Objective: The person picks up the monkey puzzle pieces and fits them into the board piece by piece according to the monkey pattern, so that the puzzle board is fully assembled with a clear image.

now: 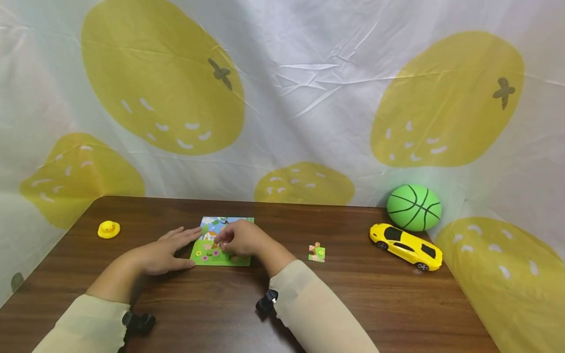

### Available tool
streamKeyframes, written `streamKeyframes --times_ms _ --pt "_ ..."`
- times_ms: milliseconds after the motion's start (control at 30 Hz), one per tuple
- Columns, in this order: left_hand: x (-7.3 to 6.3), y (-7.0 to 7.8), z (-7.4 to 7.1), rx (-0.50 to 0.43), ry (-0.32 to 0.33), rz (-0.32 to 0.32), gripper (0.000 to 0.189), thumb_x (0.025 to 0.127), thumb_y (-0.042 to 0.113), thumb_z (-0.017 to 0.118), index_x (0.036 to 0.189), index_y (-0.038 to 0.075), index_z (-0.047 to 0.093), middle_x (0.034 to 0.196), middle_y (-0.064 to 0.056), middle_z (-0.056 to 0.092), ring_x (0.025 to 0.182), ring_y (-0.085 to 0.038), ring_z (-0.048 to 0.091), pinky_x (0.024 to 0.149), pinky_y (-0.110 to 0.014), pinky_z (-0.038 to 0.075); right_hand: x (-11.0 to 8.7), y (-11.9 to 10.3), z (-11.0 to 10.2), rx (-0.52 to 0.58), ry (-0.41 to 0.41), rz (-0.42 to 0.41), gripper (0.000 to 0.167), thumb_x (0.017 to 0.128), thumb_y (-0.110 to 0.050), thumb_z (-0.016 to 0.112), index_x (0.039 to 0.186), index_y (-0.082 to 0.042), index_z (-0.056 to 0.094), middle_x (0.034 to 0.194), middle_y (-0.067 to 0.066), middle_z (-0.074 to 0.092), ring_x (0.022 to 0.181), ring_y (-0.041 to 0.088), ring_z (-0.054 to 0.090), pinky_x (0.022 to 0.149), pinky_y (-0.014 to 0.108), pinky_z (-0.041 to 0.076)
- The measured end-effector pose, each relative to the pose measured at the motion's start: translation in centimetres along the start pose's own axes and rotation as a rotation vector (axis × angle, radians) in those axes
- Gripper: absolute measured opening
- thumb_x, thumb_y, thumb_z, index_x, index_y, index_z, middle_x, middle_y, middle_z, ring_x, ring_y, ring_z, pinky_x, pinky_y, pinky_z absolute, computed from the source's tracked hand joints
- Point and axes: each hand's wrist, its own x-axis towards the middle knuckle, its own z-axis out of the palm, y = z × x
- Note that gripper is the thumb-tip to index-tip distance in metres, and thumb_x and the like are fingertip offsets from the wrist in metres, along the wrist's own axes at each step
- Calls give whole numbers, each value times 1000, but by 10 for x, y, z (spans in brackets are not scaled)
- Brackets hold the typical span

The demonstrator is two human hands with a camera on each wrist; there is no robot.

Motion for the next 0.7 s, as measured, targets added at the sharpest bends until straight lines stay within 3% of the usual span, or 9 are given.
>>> streamKeyframes --times_ms 333,700 --pt "-1 3 -1 5 4 12 88 100 48 72 170 16 31 179 -13 25 164 -56 11 125 -81 17 0 2 2 -159 5 -52 37 82 -3 83 116 -17 84 98 -2 73 91 10 61 83 27 53" --pt "-1 2 1 15 9 14 87 101 48 72 170 15 32 180 -11 25 164 -55 11 125 -81 18 4 7 2 -229 -38 -52 39 83 -9 85 121 -19 83 106 -5 79 93 8 61 89 28 54"
